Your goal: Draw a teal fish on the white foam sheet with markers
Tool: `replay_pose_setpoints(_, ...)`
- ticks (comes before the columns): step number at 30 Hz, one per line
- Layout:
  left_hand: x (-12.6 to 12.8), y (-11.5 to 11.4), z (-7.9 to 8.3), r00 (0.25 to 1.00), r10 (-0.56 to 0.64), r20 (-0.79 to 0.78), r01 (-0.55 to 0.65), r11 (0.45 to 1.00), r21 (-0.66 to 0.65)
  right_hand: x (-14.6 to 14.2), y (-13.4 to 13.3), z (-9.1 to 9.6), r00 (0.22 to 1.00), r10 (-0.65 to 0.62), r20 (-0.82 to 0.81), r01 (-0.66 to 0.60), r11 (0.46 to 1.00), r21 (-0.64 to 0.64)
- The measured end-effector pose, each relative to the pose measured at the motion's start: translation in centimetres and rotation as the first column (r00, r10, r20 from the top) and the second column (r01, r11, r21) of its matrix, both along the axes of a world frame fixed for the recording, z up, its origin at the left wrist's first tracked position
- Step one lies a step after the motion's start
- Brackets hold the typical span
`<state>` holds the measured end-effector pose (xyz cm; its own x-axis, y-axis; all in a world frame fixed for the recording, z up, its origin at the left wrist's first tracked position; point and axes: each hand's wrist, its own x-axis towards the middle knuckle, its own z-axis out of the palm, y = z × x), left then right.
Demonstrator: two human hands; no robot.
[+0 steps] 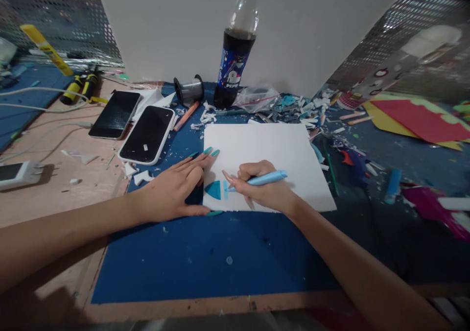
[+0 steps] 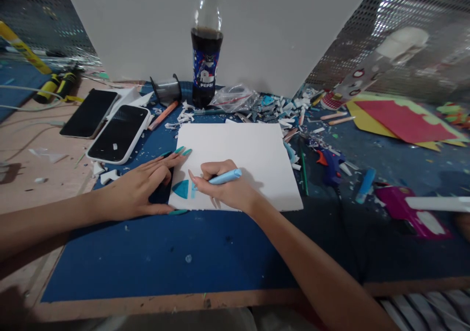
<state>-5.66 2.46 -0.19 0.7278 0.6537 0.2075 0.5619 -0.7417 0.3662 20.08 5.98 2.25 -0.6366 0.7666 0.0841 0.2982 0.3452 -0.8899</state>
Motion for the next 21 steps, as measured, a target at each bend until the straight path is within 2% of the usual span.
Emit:
replay_pose_setpoints(6, -0.04, -0.09, -0.01, 1.000, 0.008, 0.025, -0.007, 0.999, -0.037, -0.22, -0.28, 0.03, 0.996, -0.069, -0.054, 0.066, 0.996, -0.052)
replay_pose_setpoints(10, -0.12, -0.09, -0.13, 1.000, 0.016, 0.019, -0.015, 0.999, -0.039, -0.43, -0.36, -0.01, 0.994, -0.102, -0.035, 0.101, 0.995, -0.012)
replay_pose_setpoints(21, -0.12, -0.04, -0.11, 1.000, 0.008, -0.009, -0.008, 1.000, 0.006, -0.09, -0.07, 0.06, 1.000, 0.001, -0.007, -0.001, 1.000, -0.001)
